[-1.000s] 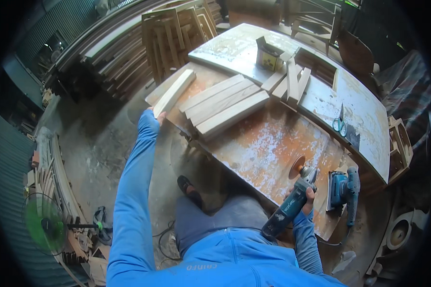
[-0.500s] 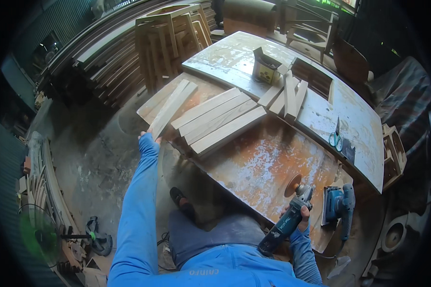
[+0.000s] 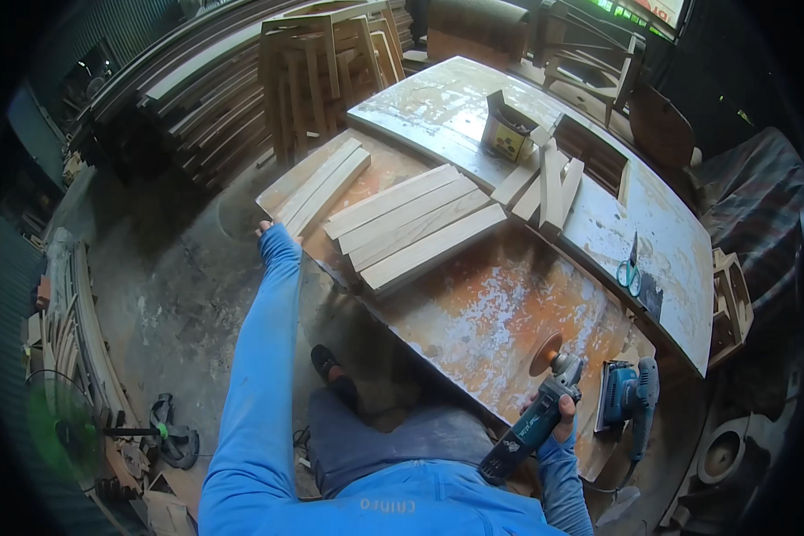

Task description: The recorder uses an angle grinder with a sanding disc to sand the surface and edges of various pieces of wood on a work table.

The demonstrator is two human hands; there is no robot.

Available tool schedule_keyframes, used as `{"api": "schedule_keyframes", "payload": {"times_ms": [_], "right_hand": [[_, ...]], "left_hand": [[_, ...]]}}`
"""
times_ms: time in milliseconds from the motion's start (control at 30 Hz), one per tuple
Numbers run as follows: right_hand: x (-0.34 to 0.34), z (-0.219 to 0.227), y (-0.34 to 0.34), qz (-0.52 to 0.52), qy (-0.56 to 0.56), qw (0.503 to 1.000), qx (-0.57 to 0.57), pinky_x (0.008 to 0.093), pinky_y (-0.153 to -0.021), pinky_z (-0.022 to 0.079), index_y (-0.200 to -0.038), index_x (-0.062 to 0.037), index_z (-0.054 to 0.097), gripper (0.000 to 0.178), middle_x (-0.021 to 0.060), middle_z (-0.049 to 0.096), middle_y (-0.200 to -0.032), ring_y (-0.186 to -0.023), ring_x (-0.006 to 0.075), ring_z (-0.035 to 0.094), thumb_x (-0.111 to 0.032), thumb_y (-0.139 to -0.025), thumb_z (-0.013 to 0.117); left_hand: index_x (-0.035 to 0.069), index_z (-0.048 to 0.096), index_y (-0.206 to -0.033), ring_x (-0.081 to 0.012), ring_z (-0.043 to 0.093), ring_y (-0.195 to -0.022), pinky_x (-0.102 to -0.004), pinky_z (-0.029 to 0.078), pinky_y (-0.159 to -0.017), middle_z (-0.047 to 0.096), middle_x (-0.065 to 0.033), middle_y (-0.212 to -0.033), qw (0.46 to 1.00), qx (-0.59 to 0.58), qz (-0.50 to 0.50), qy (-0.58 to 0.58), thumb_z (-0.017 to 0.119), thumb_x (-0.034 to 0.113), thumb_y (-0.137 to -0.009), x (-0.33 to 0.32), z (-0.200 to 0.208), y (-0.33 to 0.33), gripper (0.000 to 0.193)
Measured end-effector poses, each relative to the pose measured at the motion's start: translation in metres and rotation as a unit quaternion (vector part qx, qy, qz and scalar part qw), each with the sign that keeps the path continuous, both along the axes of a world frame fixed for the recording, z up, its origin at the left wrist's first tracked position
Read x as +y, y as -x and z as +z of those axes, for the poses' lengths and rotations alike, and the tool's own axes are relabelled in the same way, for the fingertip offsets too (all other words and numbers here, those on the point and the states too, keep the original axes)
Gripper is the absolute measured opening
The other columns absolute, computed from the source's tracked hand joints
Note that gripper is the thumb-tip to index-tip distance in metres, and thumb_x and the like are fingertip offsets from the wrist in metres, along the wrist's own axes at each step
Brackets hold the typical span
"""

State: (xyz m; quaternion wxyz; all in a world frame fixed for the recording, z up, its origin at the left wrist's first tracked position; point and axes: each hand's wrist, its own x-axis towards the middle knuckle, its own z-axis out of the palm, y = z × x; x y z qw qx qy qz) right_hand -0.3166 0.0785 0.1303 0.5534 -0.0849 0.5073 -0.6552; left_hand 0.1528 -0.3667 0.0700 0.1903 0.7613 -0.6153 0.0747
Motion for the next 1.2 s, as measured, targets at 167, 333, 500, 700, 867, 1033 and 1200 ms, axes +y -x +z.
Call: {"api": "schedule_keyframes", "payload": {"times_ms": [167, 333, 500, 700, 867, 1033, 1200], "right_hand": [[0.003, -0.010, 0.014, -0.010, 0.020, 0.999, -0.042, 0.0415, -0.078, 0.060, -0.114, 0.0016, 0.057, 0.065, 0.0147, 0.065, -0.096, -0.084, 0.0272, 0.068, -0.050, -0.079, 0.074], [-0.001, -0.006, 0.009, -0.029, 0.009, 0.999, -0.044, 0.0408, -0.075, 0.060, -0.116, 0.0014, 0.057, 0.066, 0.0147, 0.065, -0.097, -0.084, 0.0270, 0.068, -0.052, -0.079, 0.073], [-0.003, 0.004, -0.001, -0.005, 0.028, 0.999, -0.025, 0.0396, -0.071, 0.062, -0.118, -0.0001, 0.056, 0.066, 0.0141, 0.065, -0.096, -0.083, 0.0269, 0.069, -0.049, -0.079, 0.075], [0.005, 0.019, -0.009, -0.005, 0.064, 0.998, -0.019, 0.0397, -0.070, 0.062, -0.120, -0.0012, 0.056, 0.066, 0.0132, 0.065, -0.095, -0.083, 0.0266, 0.070, -0.048, -0.078, 0.077], [0.010, 0.020, -0.007, 0.003, 0.080, 0.997, -0.018, 0.0397, -0.070, 0.062, -0.119, -0.0021, 0.056, 0.065, 0.0129, 0.065, -0.096, -0.083, 0.0267, 0.070, -0.048, -0.078, 0.078], [0.010, 0.022, -0.008, 0.021, 0.064, 0.998, 0.013, 0.0395, -0.071, 0.061, -0.120, -0.0023, 0.054, 0.073, 0.0136, 0.064, -0.094, -0.082, 0.0271, 0.068, -0.057, -0.075, 0.074], [0.012, 0.023, -0.010, 0.018, 0.092, 0.996, -0.004, 0.0403, -0.071, 0.062, -0.118, -0.0012, 0.056, 0.068, 0.0137, 0.065, -0.096, -0.083, 0.0272, 0.070, -0.050, -0.076, 0.079]], "left_hand": [[0.004, 0.061, -0.116, -0.0394, 0.057, -0.099, -0.0468, 0.046, -0.088, 0.058, -0.0198, -0.104, 0.936, 0.121, -0.229, 0.236, 0.081, 0.021, -0.075, 0.036, 0.013, 0.037, 0.049], [0.004, 0.056, -0.128, -0.0374, 0.052, -0.106, -0.0464, 0.045, -0.089, 0.052, -0.0193, -0.117, 0.933, 0.111, -0.335, 0.066, 0.082, 0.027, -0.075, 0.159, 0.031, 0.141, 0.064], [0.006, 0.053, -0.130, -0.0373, 0.048, -0.113, -0.0461, 0.043, -0.097, 0.045, -0.0188, -0.124, 0.952, 0.051, -0.287, 0.097, 0.085, 0.015, -0.068, 0.165, -0.003, 0.156, 0.071], [0.011, 0.050, -0.130, -0.0360, 0.048, -0.114, -0.0446, 0.041, -0.098, 0.046, -0.0156, -0.122, 0.974, 0.024, -0.206, 0.093, 0.084, 0.011, -0.065, 0.164, -0.002, 0.170, 0.073], [0.010, 0.050, -0.135, -0.0337, 0.049, -0.116, -0.0473, 0.040, -0.096, 0.049, -0.0158, -0.123, 0.974, 0.049, -0.212, 0.063, 0.085, 0.020, -0.066, 0.160, -0.005, 0.169, 0.078], [0.012, 0.055, -0.129, -0.0315, 0.049, -0.115, -0.0462, 0.040, -0.095, 0.051, -0.0138, -0.120, 0.970, -0.047, -0.209, 0.116, 0.069, 0.015, -0.081, 0.152, -0.013, 0.167, 0.049], [0.016, 0.057, -0.123, -0.0274, 0.052, -0.109, -0.0423, 0.041, -0.089, 0.053, -0.0122, -0.112, 0.945, -0.130, -0.247, 0.170, 0.059, 0.015, -0.086, 0.136, -0.022, 0.156, 0.037]]}}
